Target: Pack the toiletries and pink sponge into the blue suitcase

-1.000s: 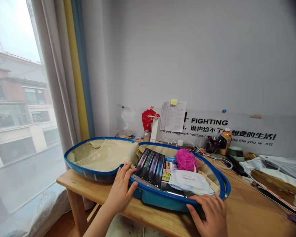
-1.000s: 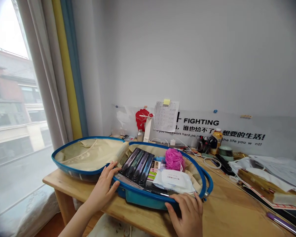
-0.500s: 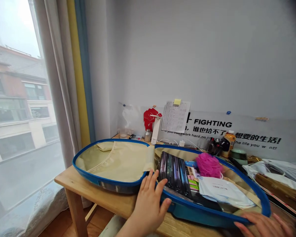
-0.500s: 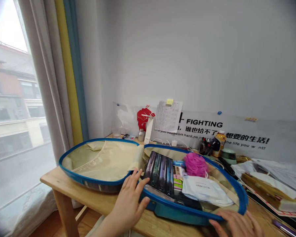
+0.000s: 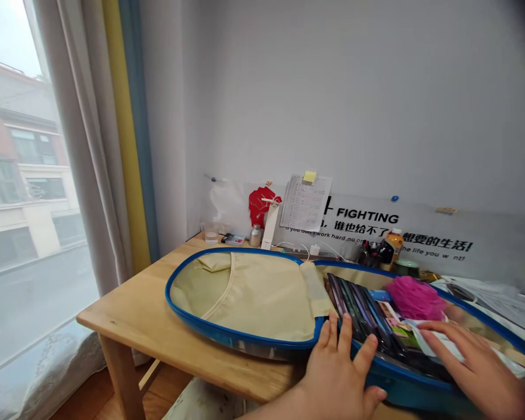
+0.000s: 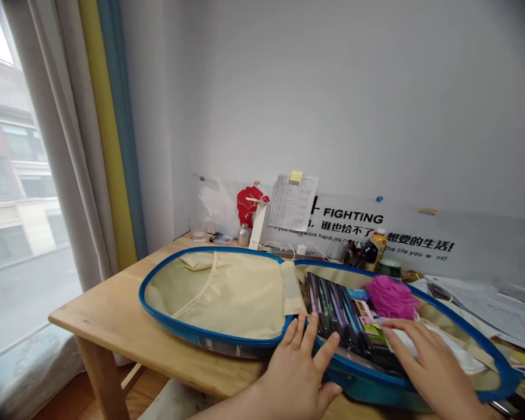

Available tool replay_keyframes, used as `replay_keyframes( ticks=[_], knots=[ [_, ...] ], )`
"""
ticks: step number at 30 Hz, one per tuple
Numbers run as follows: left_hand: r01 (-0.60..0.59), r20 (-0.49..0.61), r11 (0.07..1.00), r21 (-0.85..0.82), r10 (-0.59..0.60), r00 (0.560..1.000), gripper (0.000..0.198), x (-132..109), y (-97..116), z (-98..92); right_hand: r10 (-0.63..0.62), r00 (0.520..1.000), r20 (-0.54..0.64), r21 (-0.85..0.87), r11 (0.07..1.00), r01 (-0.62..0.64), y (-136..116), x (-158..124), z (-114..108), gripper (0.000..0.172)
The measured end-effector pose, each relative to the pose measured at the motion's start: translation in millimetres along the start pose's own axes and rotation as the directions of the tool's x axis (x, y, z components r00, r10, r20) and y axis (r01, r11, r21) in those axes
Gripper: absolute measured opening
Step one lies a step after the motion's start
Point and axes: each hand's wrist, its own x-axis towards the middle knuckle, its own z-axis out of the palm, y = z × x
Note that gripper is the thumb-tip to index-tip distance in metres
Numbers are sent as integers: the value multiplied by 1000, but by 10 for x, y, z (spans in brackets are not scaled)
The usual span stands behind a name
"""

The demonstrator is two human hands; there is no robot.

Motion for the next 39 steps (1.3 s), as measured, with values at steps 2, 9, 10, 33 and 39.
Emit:
replay_keyframes(
  ticks=[2, 9, 10, 33, 39],
  knots=[
    [-22, -10, 997, 78, 23, 1000, 70, 58, 41, 28, -22, 924, 382, 40, 999, 7, -216, 157, 52, 70],
    [-61, -200, 931, 359, 140, 970, 58, -273, -235, -133, 14, 565, 825, -59, 996, 60, -605, 297, 166, 83],
    [-37, -265, 919, 393, 152, 952, 55, -384, -331, -184, 13, 555, 831, -57, 997, 61, -609, 299, 162, 83],
    [389, -630, 861, 329, -107, 769, 34, -1597, -1919, -791, 239, 477, 846, -340, 931, 136, -1126, 392, 350, 68],
    [370, -616, 872, 321, -105, 781, 33, -1629, -1945, -794, 329, 429, 841, -443, 874, 200, -1475, 470, 319, 63]
  ],
)
